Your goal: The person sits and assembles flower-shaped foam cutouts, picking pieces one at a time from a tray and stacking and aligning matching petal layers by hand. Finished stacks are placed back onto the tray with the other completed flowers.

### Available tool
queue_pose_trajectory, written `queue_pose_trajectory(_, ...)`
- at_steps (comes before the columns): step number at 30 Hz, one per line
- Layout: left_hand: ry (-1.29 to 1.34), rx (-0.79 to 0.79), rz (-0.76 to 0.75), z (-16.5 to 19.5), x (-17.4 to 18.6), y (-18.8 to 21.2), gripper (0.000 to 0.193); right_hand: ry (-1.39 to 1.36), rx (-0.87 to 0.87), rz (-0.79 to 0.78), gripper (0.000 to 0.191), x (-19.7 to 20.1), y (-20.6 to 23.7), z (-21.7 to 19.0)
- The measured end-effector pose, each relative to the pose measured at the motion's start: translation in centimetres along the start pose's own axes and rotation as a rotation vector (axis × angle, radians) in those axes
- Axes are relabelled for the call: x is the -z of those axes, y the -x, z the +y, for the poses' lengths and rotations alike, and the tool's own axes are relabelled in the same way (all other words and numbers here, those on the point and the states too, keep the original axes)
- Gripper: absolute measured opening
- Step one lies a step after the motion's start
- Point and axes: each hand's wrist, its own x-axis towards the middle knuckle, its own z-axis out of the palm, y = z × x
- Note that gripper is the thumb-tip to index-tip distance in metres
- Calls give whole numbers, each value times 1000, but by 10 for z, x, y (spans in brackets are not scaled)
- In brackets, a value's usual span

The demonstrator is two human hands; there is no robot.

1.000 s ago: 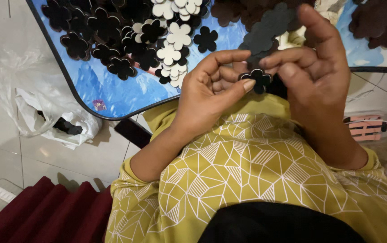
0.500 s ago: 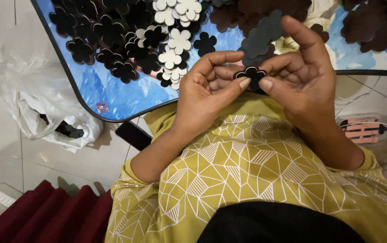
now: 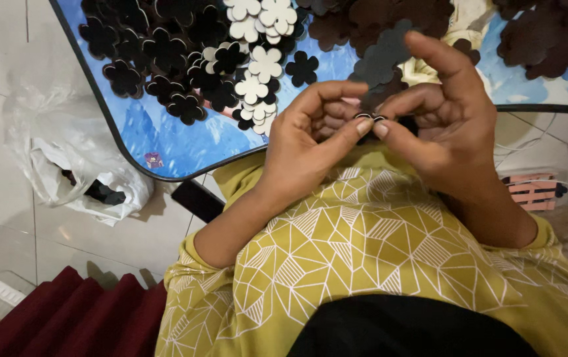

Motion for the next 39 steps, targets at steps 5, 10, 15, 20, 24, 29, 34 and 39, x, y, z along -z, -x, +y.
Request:
queue_pose_trajectory(5,33,-128,115,7,-4,-1,32,-69,-81,-10,103,-5,-4,-13)
queue_pose_trajectory(10,-36,-203,197,19,-3,-4,28,-58,15,-150,111,-7,-9,-20)
queue_pose_trajectory(15,-48,-211,217,26,-7,-8,27,-155,-73,-101,104,-7,-18,-13)
queue_pose_trajectory(20,33,-164,147,32,-1,-10,32,-91,-84,-74,93,-9,-26,-16)
queue_pose_trajectory(24,-14,-149,134,42,7,-10,35,-97,-33,-114,95,-18,-34,-26)
queue_pose_trajectory(29,-351,-233,334,79,31,7,36,-14,163,-60,103,-4,-35,-40)
queue_pose_trajectory(34,-911,-330,533,121,54,14,40,359,344,256,86,45,-40,-53)
queue_pose_trajectory(39,-1412,-641,604,130,53,-4,47,894,375,100,72,94,-59,-72)
